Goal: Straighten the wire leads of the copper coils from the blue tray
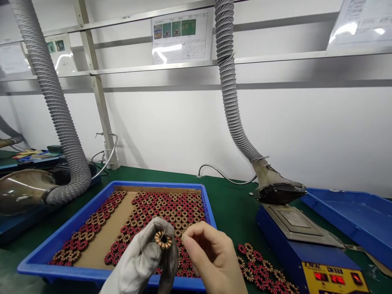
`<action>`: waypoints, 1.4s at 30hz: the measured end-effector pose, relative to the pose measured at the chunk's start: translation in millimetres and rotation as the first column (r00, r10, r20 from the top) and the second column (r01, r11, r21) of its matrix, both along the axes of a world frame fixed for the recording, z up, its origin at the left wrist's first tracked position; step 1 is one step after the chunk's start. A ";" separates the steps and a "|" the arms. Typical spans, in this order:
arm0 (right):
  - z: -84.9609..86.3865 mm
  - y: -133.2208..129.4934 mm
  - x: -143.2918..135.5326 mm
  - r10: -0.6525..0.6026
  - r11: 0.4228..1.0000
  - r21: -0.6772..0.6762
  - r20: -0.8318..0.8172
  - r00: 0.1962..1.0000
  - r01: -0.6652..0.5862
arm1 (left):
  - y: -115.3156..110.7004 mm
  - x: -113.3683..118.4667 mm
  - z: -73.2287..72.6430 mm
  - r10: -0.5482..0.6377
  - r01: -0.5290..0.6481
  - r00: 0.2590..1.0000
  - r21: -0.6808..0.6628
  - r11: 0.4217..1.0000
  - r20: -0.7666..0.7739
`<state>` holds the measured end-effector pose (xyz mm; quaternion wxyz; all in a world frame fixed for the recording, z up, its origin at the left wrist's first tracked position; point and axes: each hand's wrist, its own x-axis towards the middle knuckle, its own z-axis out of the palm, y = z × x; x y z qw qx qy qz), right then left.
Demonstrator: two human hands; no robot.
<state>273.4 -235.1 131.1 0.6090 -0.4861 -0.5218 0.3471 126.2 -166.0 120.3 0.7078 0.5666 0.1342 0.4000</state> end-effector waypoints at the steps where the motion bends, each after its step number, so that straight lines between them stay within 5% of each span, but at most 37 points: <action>1: -0.8 -2.0 0.0 0.001 1.000 0.001 -0.031 1.000 -0.001 | -1.8 0.4 1.9 0.002 -0.002 1.000 -0.008 1.000 -0.017; 4: 0.7 -8.2 -3.6 -0.040 0.999 -0.036 -0.009 0.999 0.040 | -5.8 6.9 5.5 0.015 -0.017 0.998 -0.047 0.999 -0.057; 11: 7.1 -2.5 -16.1 -0.135 0.985 0.104 -0.024 0.990 0.137 | -6.3 26.1 10.2 0.024 -0.005 0.999 -0.429 0.903 0.039; 13: 5.8 -0.1 -18.4 -0.168 0.975 0.138 -0.068 0.983 0.176 | -5.8 22.9 13.9 0.074 -0.065 0.997 -0.388 0.920 0.007; 19: 2.9 -0.6 -20.5 -0.200 0.967 0.128 -0.147 0.969 0.219 | 0.1 4.0 15.0 0.095 -0.090 0.983 0.036 0.995 -0.157; 32: -4.3 2.3 -8.0 -0.057 0.985 0.154 -0.108 0.993 0.074 | -2.6 1.6 1.4 -0.067 0.063 0.997 -0.100 0.993 -0.036; 42: -3.6 4.6 -8.0 -0.065 0.989 0.124 -0.143 0.988 0.083 | -4.5 1.2 8.6 0.100 -0.098 0.989 0.020 0.995 -0.105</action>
